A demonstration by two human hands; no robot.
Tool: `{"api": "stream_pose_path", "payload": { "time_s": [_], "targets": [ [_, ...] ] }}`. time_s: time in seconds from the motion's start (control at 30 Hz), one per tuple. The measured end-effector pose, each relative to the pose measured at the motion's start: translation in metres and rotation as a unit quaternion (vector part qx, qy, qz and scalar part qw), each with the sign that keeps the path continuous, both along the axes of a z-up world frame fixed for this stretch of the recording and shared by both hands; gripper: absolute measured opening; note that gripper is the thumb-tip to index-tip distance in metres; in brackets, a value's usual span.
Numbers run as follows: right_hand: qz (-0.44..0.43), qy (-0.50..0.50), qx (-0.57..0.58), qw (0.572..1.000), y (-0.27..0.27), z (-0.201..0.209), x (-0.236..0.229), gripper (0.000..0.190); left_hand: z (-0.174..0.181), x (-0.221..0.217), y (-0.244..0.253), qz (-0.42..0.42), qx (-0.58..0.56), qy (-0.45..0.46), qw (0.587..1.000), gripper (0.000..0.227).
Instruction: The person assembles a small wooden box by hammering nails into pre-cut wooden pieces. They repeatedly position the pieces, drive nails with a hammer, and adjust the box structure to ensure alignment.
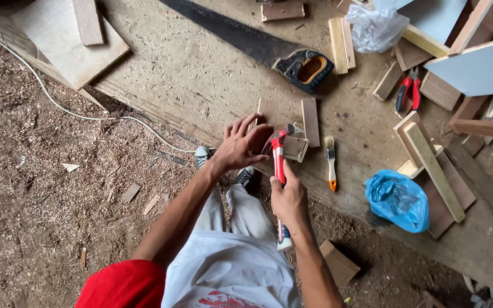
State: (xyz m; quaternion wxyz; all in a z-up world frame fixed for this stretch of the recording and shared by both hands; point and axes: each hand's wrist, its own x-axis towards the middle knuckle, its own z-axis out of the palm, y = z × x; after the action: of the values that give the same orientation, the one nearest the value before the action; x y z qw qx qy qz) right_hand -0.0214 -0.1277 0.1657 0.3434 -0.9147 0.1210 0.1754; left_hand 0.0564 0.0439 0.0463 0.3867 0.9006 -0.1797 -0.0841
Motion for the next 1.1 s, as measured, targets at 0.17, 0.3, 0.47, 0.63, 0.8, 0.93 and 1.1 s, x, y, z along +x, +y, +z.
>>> {"api": "stream_pose_path", "payload": {
  "time_s": [0.17, 0.3, 0.47, 0.63, 0.8, 0.93, 1.1],
  "targets": [
    [-0.027, 0.009, -0.033, 0.999, 0.011, -0.007, -0.019, 0.059, 0.005, 0.008, 0.006, -0.064, 0.057, 0.011, 0.996, 0.110],
    [-0.030, 0.004, -0.025, 0.999, 0.015, -0.011, -0.024, 0.057, 0.005, 0.011, 0.009, -0.093, 0.077, -0.008, 0.993, 0.117],
    [-0.041, 0.017, -0.045, 0.998, 0.019, -0.015, -0.023, 0.059, 0.002, 0.009, 0.006, -0.069, 0.112, -0.050, 0.990, 0.101],
    [-0.051, -0.057, -0.057, 0.995, 0.037, -0.030, -0.040, 0.059, 0.000, 0.001, 0.002, -0.041, 0.111, -0.048, 0.992, 0.099],
    [-0.091, -0.092, -0.048, 0.990, 0.053, -0.040, -0.053, 0.060, 0.002, 0.004, 0.004, -0.059, 0.120, -0.060, 0.989, 0.100],
    [-0.124, -0.105, -0.023, 0.986, 0.066, -0.045, -0.063, 0.060, 0.004, 0.003, 0.003, -0.053, 0.126, -0.063, 0.989, 0.100],
    [-0.120, -0.223, 0.013, 0.967, 0.087, -0.061, -0.076, 0.058, 0.001, 0.000, 0.002, -0.053, 0.151, -0.033, 0.987, 0.103]
  ]
}}
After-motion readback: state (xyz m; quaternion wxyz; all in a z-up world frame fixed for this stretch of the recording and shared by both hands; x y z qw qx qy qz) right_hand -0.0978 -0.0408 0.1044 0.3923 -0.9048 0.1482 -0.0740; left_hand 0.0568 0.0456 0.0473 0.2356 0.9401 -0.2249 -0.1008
